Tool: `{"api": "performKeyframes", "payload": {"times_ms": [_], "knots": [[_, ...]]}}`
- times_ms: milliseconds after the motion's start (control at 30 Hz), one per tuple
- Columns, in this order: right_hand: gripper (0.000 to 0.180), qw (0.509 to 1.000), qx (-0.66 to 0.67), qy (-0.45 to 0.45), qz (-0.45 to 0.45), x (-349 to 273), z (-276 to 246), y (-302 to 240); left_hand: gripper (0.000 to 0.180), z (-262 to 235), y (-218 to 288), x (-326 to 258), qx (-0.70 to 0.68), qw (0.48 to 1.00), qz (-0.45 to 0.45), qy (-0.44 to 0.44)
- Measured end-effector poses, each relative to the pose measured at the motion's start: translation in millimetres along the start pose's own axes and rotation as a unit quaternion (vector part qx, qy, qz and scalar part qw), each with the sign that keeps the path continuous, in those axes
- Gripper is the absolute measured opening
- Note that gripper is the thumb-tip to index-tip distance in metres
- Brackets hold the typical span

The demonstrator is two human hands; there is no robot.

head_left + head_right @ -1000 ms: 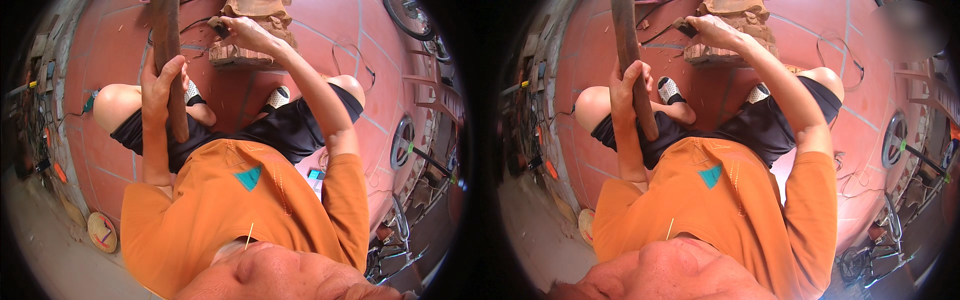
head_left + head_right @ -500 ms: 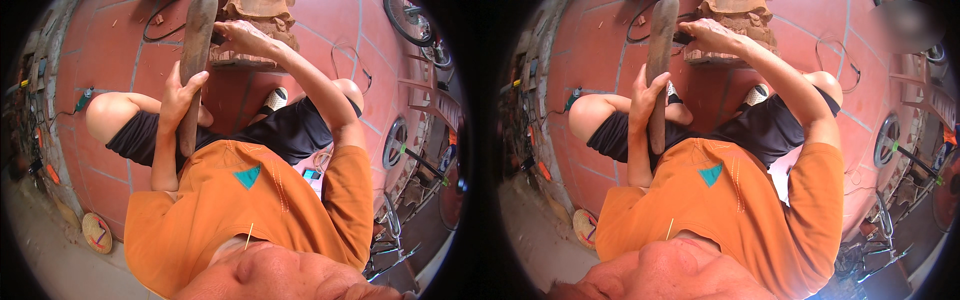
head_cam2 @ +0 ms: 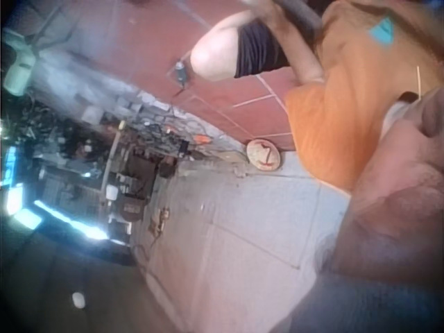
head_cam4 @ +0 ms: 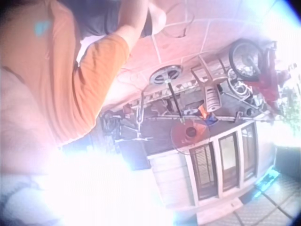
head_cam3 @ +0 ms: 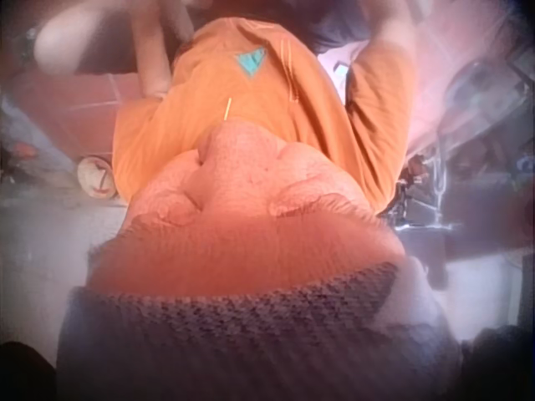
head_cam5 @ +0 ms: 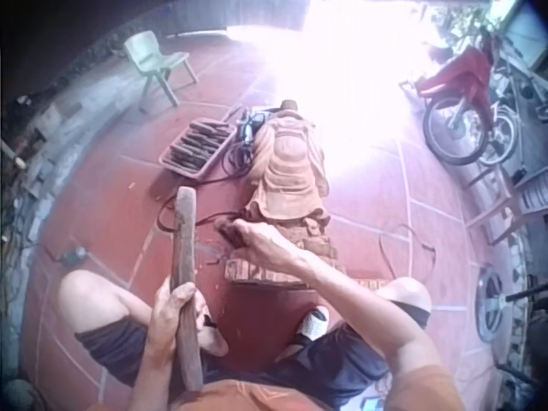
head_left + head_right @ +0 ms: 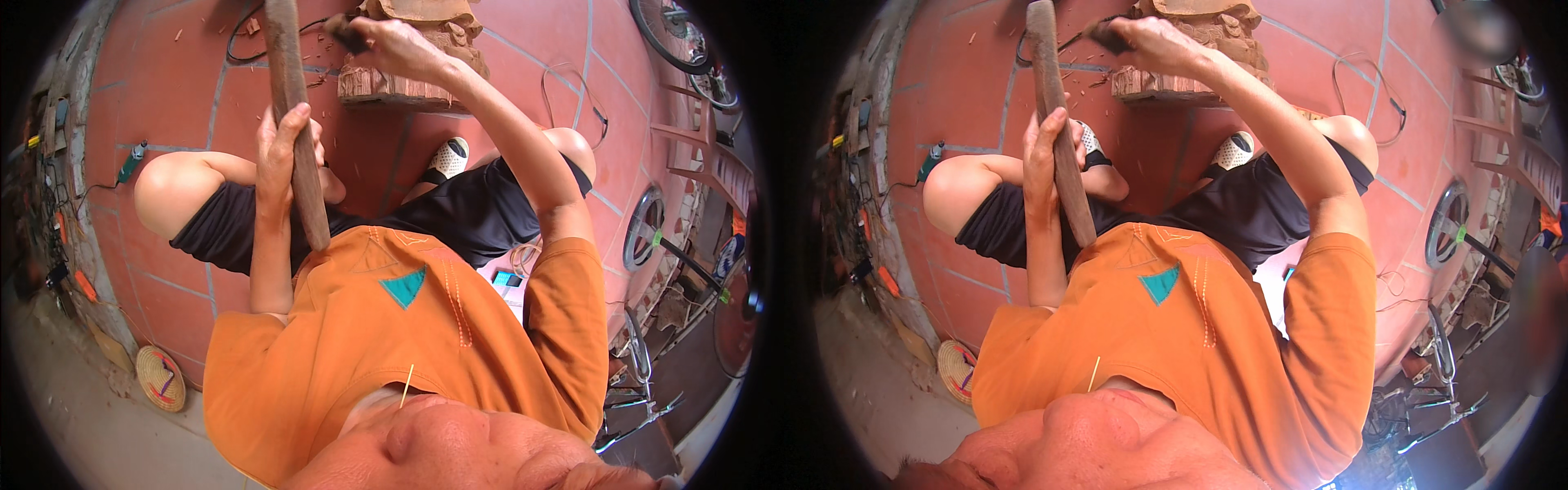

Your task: The person carves a wooden block using a chisel and a wooden mallet. They repeatedly position the chisel on the wood and strike it with the mallet to remove shavings and shape the piece.

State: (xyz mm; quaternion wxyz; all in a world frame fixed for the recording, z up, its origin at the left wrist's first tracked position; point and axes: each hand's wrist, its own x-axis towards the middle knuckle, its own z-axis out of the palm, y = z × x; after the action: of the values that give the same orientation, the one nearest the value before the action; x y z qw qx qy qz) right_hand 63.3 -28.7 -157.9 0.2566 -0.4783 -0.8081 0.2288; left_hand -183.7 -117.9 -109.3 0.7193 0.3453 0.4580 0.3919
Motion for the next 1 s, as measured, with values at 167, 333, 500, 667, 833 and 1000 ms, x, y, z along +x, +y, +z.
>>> {"api": "performKeyframes", "payload": {"times_ms": [167, 333, 500, 667, 833, 1000], "knots": [[0.050, 0.998, 0.050, -0.027, 0.029, 11.1, 16.6, 6.6, 0.047, -13.3, -3.1, 8.9, -0.101, 0.995, 0.001, 0.011], [0.051, 0.997, 0.051, -0.054, 0.015, 16.8, 16.5, -2.2, 0.050, -19.4, -5.1, 7.4, -0.066, 0.996, 0.024, 0.052], [0.050, 0.996, 0.080, -0.028, 0.043, 17.3, 1.9, -0.2, 0.048, -16.8, -3.6, 5.0, -0.069, 0.996, 0.015, 0.055], [0.051, 0.997, 0.068, -0.014, 0.032, 10.7, 8.3, -0.6, 0.047, -15.9, -4.8, 4.9, -0.054, 0.998, 0.018, 0.037], [0.060, 0.996, 0.057, -0.047, 0.042, 11.2, 4.5, -5.7, 0.046, -13.6, -3.0, 4.0, -0.053, 0.998, 0.025, 0.033], [0.052, 0.998, 0.051, -0.021, 0.016, 8.7, 6.2, -4.0, 0.046, -13.7, 6.2, 1.3, -0.039, 0.996, 0.075, 0.029]]}}
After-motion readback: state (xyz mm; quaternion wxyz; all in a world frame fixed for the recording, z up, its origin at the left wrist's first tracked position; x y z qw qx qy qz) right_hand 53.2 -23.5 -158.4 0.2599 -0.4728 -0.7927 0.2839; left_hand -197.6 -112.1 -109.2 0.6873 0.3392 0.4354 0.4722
